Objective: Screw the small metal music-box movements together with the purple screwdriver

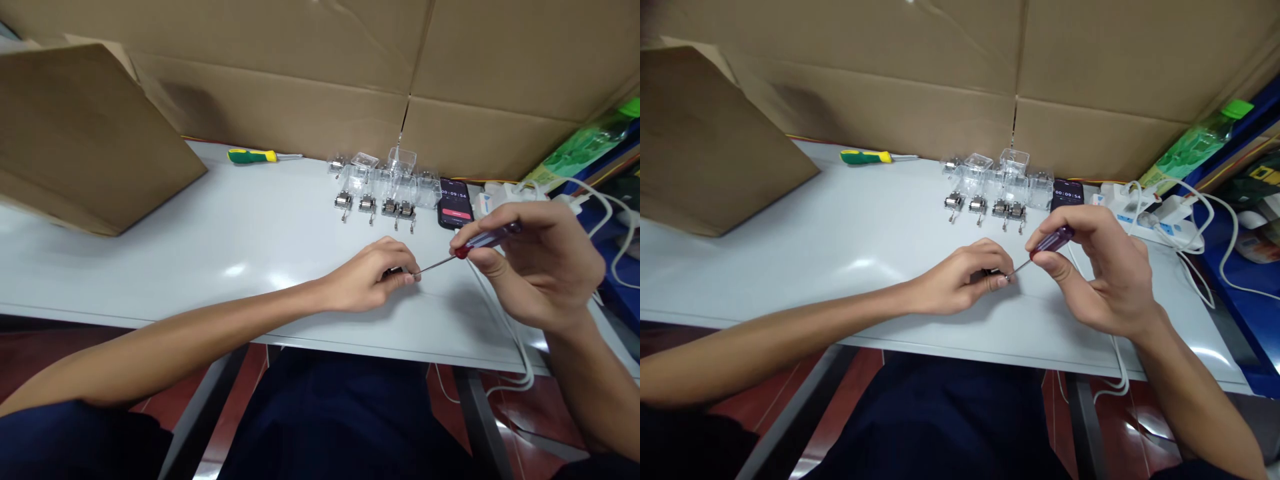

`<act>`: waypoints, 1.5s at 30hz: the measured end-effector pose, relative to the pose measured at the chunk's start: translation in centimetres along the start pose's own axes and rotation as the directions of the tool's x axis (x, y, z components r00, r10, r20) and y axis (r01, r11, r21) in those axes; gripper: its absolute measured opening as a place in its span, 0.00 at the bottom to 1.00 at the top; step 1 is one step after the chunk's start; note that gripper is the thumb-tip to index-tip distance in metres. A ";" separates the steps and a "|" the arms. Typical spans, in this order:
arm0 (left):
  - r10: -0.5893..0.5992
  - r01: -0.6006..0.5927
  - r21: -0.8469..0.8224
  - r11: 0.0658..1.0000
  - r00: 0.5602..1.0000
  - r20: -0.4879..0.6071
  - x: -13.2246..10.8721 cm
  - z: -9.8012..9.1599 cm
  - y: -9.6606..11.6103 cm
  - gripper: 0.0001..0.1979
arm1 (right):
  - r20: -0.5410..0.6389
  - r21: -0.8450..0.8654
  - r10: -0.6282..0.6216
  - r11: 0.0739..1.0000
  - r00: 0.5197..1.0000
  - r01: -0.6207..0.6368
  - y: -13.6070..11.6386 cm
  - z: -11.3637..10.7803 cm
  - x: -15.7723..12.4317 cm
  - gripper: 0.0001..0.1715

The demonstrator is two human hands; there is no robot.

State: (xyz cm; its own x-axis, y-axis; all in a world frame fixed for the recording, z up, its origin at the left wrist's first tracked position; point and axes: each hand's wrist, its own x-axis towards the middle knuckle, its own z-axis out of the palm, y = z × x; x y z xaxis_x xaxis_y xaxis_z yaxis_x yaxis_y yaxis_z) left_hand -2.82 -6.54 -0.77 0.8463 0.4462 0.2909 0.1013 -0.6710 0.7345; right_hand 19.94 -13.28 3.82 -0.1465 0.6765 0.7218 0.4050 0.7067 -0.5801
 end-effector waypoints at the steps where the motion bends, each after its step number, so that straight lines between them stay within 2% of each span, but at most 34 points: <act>1: 0.002 -0.002 0.002 1.000 1.000 -0.004 0.0 -0.1 0.0 0.08 | -0.010 -0.012 -0.003 1.000 1.000 0.002 0.0 0.0 0.0 0.19; 8: 0.026 -0.027 0.037 0.999 0.999 0.024 0.1 -0.4 -0.1 0.09 | 0.038 -0.046 -0.016 0.999 0.999 0.017 0.2 -0.1 0.0 0.19; 13: 0.039 -0.040 0.044 0.998 0.999 0.030 0.1 -0.8 0.1 0.09 | 0.133 -0.013 0.004 1.000 0.991 -0.002 0.4 -0.1 -0.5 0.27; 18: 0.071 -0.072 0.001 0.997 0.997 0.038 0.3 -1.8 0.4 0.10 | 0.116 -0.011 0.029 1.000 0.993 -0.028 0.5 0.1 -0.6 0.30; 20: 0.071 -0.071 -0.008 0.997 0.996 0.055 0.3 -2.2 0.3 0.12 | 0.143 -0.015 0.036 0.999 0.989 -0.034 0.6 -0.1 -0.6 0.30; 26: 0.056 -0.083 0.159 0.984 0.985 0.165 0.0 -2.8 -1.1 0.20 | 0.198 -0.027 0.071 0.997 0.978 -0.067 0.6 -0.5 -0.5 0.31; 31: 0.041 -0.091 0.227 0.970 0.975 0.219 0.0 -2.0 -1.9 0.18 | 0.205 -0.022 0.064 0.998 0.977 -0.061 0.6 -0.6 -0.6 0.33; 34: 0.039 -0.091 0.288 0.953 0.982 0.183 0.0 -1.4 -1.8 0.22 | 0.218 -0.013 0.065 0.998 0.974 -0.063 0.7 -0.6 -0.7 0.34; 37: -0.014 -0.021 0.405 0.914 0.996 0.083 0.0 -0.9 -1.4 0.29 | 0.217 -0.015 0.053 0.999 0.975 -0.051 0.8 -0.7 -0.8 0.35; 41: -0.111 0.079 0.508 0.858 0.993 0.032 0.0 -0.7 -0.6 0.23 | 0.237 -0.006 0.020 1.000 0.971 -0.019 1.0 -0.7 -0.8 0.36; 45: -0.100 0.063 0.471 0.880 0.994 0.052 -0.1 -0.6 -0.4 0.18 | 0.231 -0.018 0.025 1.000 0.973 -0.022 1.0 -0.7 -0.9 0.36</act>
State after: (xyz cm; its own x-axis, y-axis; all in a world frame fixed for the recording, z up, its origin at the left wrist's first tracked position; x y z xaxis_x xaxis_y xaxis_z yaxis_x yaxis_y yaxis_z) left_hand -3.30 -5.99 -0.70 0.8582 0.4793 0.1839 0.3890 -0.8408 0.3764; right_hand 21.08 -13.28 2.83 -0.3406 0.7237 0.6002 0.4241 0.6880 -0.5889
